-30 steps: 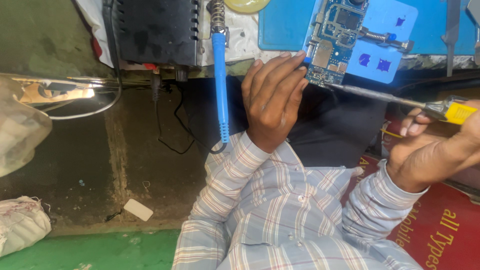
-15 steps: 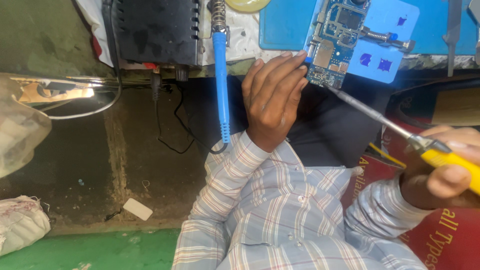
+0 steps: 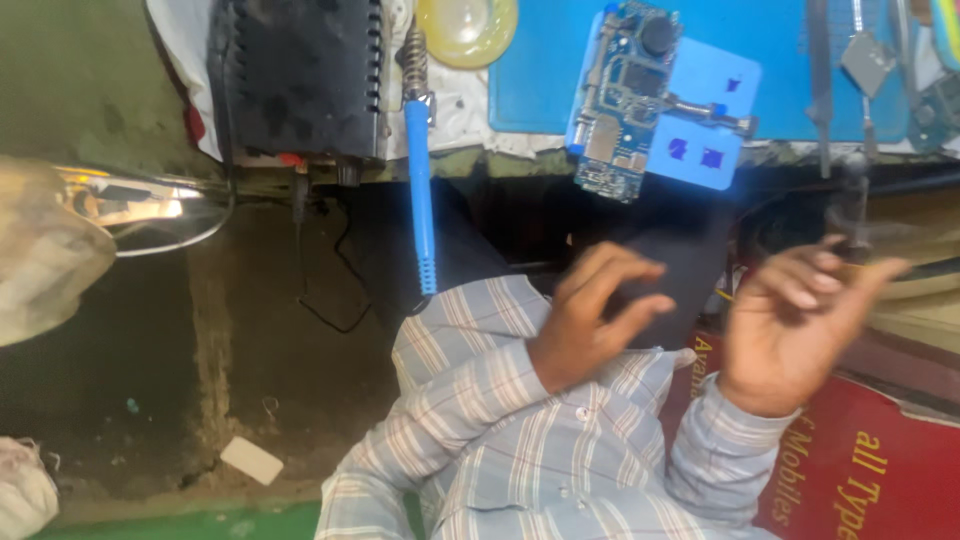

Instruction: The person solders a phone motherboard held in a clamp on the workbench, using a yellow soldering iron in the right hand while the left hand steadies the board and components. They briefly handle a solder wire spool and a small container, then resume soldering different points on the board.

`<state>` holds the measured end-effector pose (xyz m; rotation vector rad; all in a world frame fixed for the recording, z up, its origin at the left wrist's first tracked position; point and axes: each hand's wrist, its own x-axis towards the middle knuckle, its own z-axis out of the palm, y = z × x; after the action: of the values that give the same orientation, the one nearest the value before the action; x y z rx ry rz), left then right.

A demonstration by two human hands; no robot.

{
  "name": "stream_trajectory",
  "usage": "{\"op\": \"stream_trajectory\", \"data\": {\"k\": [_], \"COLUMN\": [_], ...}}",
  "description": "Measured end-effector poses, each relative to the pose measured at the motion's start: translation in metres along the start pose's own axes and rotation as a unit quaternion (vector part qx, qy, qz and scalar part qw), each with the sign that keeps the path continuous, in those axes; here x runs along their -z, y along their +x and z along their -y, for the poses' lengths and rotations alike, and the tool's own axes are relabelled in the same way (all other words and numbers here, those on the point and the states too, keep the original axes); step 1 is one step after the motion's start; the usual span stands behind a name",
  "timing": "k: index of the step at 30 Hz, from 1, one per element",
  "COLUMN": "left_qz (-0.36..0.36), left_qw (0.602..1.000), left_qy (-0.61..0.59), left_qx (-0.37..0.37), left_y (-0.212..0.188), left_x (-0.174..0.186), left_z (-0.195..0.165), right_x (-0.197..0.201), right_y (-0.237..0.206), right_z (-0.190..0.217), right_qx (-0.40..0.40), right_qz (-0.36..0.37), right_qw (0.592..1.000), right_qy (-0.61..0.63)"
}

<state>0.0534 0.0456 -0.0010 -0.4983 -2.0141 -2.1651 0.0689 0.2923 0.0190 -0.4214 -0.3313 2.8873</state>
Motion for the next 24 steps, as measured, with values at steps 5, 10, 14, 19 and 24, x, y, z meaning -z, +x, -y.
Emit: {"op": "stream_trajectory", "data": {"k": [5,10,14,19,24], "left_qz": [0.148,0.254,0.225,0.205,0.163], "left_qw": [0.956,0.930,0.937,0.917,0.883], "left_qy": [-0.237,-0.231,-0.253,-0.319,-0.424], "left_qx": [0.086,0.134,0.089,0.122,0.115], "left_y": [0.015,0.034,0.037,0.034,0.043], "left_x": [-0.059,-0.093,-0.108,-0.122,-0.138], "left_z": [0.017,0.034,0.027,0.022,0.034], "right_x": [0.005,0.005,0.006,0.019,0.010], "right_y": [-0.029,-0.037,-0.036,-0.033,-0.071], "right_z": [-0.029,-0.022,-0.016,-0.011,0.005], "right_qx": [-0.181,-0.122,-0.102,-0.078,-0.142], "right_qz": [0.016,-0.033,-0.022,-0.007,0.043], "right_qw": [0.981,0.987,0.991,0.997,0.984], "right_qy": [0.068,0.104,0.089,0.007,-0.101]}}
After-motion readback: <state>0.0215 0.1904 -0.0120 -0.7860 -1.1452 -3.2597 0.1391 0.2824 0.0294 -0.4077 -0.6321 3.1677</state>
